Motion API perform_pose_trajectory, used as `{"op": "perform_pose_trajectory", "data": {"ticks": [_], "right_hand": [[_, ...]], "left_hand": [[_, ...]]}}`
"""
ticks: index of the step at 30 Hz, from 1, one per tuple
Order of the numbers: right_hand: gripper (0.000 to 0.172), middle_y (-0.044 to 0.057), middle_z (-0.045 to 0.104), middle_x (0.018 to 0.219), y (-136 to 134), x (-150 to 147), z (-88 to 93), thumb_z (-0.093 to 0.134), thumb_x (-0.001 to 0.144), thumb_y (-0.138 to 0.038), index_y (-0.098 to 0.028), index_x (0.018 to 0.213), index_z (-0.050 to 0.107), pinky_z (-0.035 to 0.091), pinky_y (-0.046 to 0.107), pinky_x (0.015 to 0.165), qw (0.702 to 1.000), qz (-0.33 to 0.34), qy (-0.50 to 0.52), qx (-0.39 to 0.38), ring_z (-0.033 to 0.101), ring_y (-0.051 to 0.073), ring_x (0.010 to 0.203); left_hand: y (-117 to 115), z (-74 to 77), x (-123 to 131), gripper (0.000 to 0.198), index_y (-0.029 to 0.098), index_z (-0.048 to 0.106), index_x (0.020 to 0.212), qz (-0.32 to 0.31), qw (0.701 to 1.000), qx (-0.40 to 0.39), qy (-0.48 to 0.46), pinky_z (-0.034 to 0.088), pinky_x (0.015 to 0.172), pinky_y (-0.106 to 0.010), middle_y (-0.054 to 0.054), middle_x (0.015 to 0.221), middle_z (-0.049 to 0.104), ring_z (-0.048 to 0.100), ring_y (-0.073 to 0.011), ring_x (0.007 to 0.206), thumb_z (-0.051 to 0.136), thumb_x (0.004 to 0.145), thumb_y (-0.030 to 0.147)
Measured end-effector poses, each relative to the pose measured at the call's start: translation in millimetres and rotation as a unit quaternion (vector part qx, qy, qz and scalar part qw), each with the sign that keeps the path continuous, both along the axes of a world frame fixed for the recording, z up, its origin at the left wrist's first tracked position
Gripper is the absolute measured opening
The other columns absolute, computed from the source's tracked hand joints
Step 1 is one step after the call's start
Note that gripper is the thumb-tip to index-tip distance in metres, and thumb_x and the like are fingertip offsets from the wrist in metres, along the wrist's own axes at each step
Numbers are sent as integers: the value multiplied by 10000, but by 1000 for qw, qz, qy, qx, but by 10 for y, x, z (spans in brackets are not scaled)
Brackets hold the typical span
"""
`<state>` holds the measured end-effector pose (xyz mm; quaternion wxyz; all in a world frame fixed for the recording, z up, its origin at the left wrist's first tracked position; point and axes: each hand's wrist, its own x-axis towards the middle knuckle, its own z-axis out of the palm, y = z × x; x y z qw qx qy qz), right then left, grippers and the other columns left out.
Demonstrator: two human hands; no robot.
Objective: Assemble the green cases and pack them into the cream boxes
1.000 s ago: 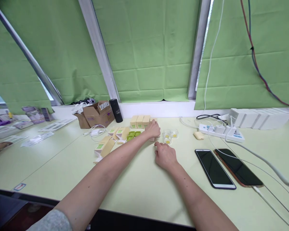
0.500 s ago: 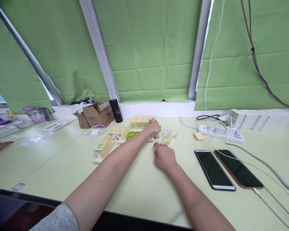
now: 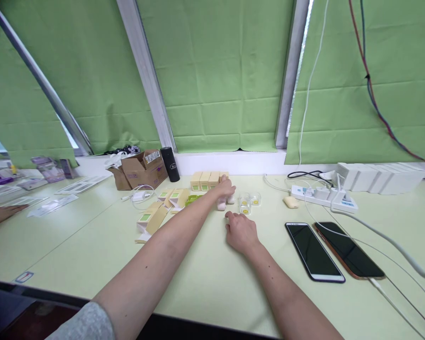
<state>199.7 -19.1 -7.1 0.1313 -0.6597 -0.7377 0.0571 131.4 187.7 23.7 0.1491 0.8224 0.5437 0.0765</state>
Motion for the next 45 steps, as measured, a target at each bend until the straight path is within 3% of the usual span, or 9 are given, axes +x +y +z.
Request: {"op": "perform_pose_trajectory", "data": {"ticks": [5, 8, 11, 16, 19, 23, 31, 36, 45], "right_hand": [[361, 111, 726, 1209, -6, -4, -2, 515, 957, -213, -231, 1315, 567, 417, 316, 747, 1000, -1, 0, -3, 660, 272, 1126], [358, 115, 722, 1217, -11, -2, 5, 517, 959, -217, -230, 1313, 571, 422, 318, 756, 1000, -1, -2, -7, 655, 272, 1130], [344, 116, 720, 1223, -11, 2, 5, 516, 963, -221, -230, 1301, 577, 424, 316, 762, 1000, 0, -3, -7, 652, 268, 1137], [317, 113, 722, 1211, -9, 2, -12, 510, 970, -227, -232, 1275, 597, 420, 307, 755, 1000, 1, -9, -4, 655, 261, 1125], [287, 107, 724, 1202, -17, -4, -13, 510, 970, -227, -231, 1236, 618, 414, 303, 739, 1000, 0, -12, -4, 656, 257, 1116], [263, 95, 730, 1177, -31, -12, 0, 502, 972, -214, -231, 1195, 639, 403, 297, 719, 1000, 3, -11, -3, 657, 247, 1107], [247, 90, 726, 1171, -35, -11, 18, 504, 982, -209, -235, 1183, 645, 400, 294, 722, 1000, 2, -9, -12, 653, 241, 1103], [243, 86, 725, 1159, -35, -3, 18, 501, 981, -206, -233, 1174, 646, 397, 294, 728, 1000, 7, -7, -8, 657, 243, 1091], [258, 92, 725, 1188, -41, -11, 28, 501, 978, -207, -233, 1184, 654, 402, 295, 731, 1000, 4, -9, -14, 654, 240, 1092]], "left_hand": [[-82, 56, -78, 519, -9, 575, 1319, -16, 999, 12, -26, 386, 1209, -376, -303, 1654, 289, 451, -333, 1491, 535, 954, 358], [-230, 66, -152, 532, 48, 530, 1416, -41, 997, 36, -52, 309, 1263, -376, -231, 1718, 186, 305, -293, 1581, 504, 972, 341], [-442, 58, -272, 544, 111, 485, 1501, -64, 992, 69, -82, 252, 1296, -351, -156, 1732, 202, 236, -232, 1609, 464, 994, 308], [-897, 45, -635, 429, 207, 668, 1355, -102, 978, 116, -144, 408, 1223, -362, -61, 1456, 651, 576, -226, 1390, 480, 972, 254], [-1162, 63, -915, 393, 247, 712, 1294, -87, 981, 129, -117, 498, 1124, -358, -24, 1338, 731, 658, -232, 1272, 472, 985, 284], [-1380, 113, -1258, 375, 271, 737, 1239, -33, 985, 166, -35, 524, 1052, -373, -34, 1210, 780, 705, -244, 1141, 453, 993, 274], [-1439, 74, -1715, 360, 279, 749, 1190, 77, 985, 153, -5, 546, 936, -345, -33, 1140, 795, 732, -237, 1037, 449, 992, 247], [-1399, 51, -1803, 328, 272, 748, 1162, 149, 979, 138, 19, 541, 901, -342, -53, 1097, 804, 738, -258, 1029, 462, 1003, 280], [-1323, -5, -1903, 323, 254, 723, 1175, 189, 972, 123, 69, 554, 889, -388, -109, 1114, 793, 739, -310, 1066, 488, 954, 270]]}}
